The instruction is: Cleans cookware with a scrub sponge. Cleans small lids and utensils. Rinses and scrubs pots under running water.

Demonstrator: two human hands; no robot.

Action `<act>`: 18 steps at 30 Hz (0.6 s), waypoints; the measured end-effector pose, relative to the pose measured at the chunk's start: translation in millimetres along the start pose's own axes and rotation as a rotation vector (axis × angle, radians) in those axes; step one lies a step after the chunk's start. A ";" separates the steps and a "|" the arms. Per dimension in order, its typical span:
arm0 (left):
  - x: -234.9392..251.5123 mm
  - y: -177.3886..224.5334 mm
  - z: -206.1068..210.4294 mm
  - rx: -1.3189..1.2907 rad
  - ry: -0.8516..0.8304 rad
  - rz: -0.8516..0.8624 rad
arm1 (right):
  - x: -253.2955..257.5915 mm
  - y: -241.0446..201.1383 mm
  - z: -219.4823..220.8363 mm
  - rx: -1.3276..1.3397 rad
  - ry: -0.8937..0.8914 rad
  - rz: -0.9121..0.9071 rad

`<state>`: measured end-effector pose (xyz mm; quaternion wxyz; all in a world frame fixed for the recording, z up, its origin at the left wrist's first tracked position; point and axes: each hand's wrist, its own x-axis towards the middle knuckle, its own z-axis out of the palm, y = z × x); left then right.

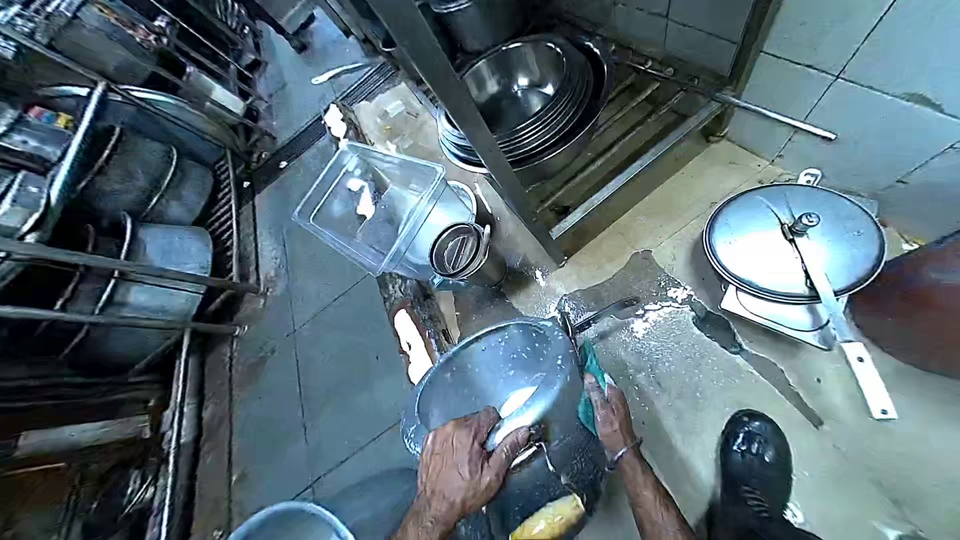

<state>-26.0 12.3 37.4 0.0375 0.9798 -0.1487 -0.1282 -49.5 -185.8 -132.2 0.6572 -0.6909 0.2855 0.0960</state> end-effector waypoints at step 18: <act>0.9 19.2 0.0 0.046 -0.025 -0.052 | 39.9 -130.3 -9.2 -0.710 -0.226 -0.051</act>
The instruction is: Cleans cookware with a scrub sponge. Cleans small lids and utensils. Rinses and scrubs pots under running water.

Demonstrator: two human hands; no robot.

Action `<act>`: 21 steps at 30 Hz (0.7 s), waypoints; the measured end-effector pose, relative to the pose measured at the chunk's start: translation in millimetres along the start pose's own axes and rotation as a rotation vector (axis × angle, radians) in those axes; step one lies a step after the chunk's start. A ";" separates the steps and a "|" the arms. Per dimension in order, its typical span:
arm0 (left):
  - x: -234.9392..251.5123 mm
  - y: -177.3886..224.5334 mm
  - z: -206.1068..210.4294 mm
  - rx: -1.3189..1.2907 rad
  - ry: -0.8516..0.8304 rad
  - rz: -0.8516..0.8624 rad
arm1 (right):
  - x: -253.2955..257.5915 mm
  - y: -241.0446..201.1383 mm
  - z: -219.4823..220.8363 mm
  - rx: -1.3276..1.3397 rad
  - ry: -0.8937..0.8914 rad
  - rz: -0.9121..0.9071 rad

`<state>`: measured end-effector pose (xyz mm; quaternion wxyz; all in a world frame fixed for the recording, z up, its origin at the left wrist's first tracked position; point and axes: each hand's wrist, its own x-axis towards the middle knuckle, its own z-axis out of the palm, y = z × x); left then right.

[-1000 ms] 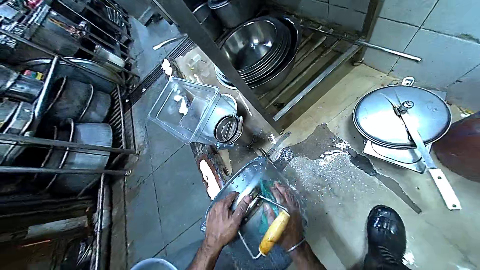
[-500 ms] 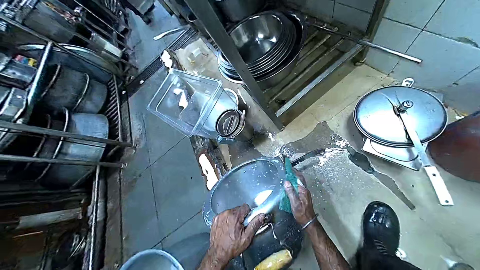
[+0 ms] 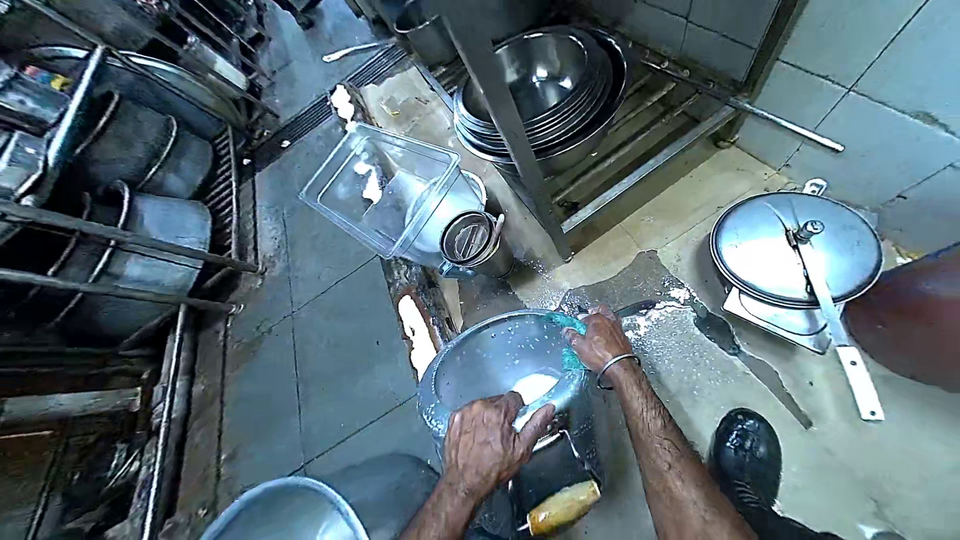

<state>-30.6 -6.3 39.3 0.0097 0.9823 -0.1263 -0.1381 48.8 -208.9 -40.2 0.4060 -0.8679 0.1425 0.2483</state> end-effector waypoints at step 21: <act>55.5 -30.6 -22.9 -0.128 -0.032 -0.278 | 20.5 101.4 110.2 0.693 0.170 0.010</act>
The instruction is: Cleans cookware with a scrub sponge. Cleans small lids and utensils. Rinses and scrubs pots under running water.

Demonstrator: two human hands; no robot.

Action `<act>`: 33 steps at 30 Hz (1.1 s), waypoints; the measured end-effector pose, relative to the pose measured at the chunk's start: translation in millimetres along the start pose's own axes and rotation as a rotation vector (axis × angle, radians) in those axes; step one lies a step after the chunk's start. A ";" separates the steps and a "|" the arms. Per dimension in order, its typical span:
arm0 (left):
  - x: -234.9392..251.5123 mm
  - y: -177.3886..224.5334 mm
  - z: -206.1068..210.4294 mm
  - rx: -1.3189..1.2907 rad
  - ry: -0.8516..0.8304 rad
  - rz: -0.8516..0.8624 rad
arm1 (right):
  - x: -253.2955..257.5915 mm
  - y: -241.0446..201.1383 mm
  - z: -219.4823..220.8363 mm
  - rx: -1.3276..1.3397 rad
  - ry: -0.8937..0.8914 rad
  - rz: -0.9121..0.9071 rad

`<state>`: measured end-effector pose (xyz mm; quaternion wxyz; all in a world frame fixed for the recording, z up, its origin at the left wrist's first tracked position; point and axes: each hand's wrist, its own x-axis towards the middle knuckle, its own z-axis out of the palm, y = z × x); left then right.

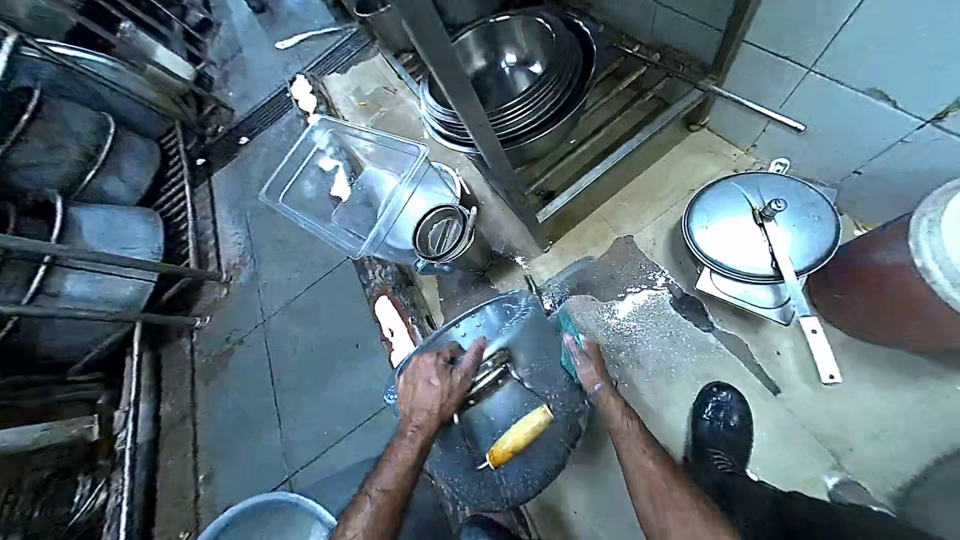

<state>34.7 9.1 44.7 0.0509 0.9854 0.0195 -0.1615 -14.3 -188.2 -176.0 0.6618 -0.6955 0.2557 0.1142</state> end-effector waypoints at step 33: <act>34.8 44.3 0.6 0.019 0.059 -0.337 | -175.4 35.2 95.5 1.272 -0.074 0.917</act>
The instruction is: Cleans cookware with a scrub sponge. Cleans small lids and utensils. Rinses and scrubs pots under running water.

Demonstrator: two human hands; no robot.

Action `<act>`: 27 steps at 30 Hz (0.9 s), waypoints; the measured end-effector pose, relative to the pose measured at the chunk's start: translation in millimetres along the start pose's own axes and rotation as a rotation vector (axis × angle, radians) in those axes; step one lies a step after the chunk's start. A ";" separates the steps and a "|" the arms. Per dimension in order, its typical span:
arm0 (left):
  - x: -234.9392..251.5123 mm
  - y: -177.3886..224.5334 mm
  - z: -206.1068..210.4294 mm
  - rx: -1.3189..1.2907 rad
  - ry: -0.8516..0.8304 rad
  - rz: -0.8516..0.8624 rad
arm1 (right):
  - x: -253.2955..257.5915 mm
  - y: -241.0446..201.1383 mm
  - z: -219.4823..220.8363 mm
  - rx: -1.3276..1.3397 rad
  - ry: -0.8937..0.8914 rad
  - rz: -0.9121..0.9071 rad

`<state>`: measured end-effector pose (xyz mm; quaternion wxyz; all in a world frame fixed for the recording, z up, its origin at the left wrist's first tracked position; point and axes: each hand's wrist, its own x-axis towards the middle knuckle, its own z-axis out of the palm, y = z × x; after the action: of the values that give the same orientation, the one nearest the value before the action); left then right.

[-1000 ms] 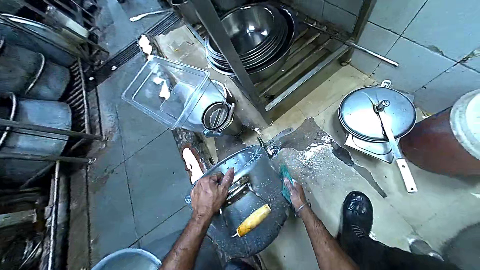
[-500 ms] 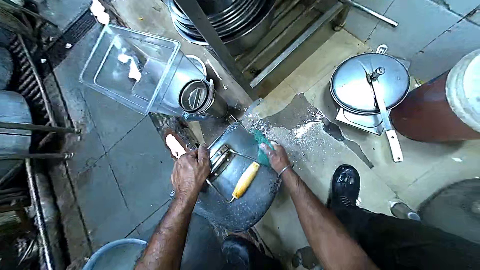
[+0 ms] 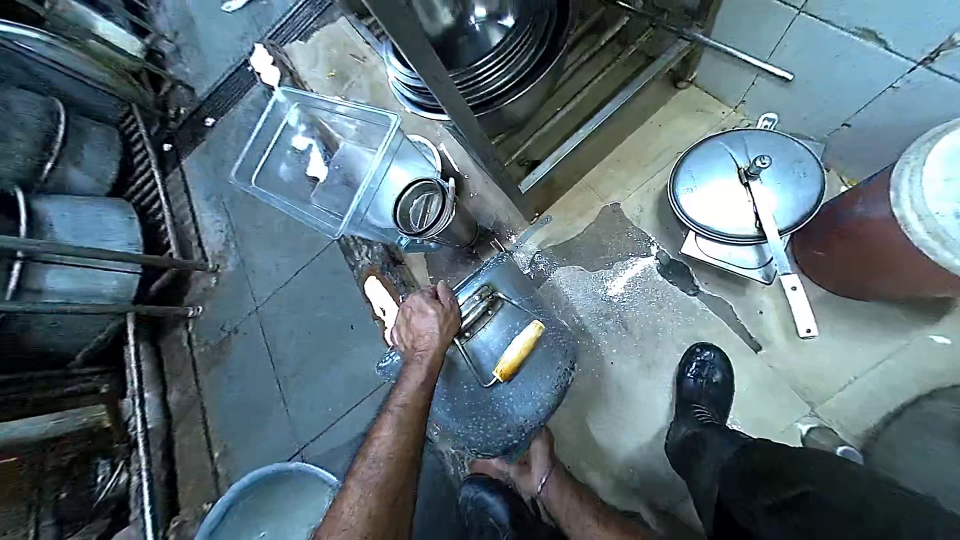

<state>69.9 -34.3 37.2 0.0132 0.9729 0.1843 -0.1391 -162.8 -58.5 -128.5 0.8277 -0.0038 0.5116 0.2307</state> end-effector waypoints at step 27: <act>-20.4 -6.1 -7.8 -0.070 -0.146 0.012 | 10.3 -34.8 -8.6 -0.124 0.003 -0.044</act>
<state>51.6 -35.3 50.5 0.0612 0.9603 0.1817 -0.2029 -152.8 -87.8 -149.3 0.8300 -0.0668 0.4973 0.2436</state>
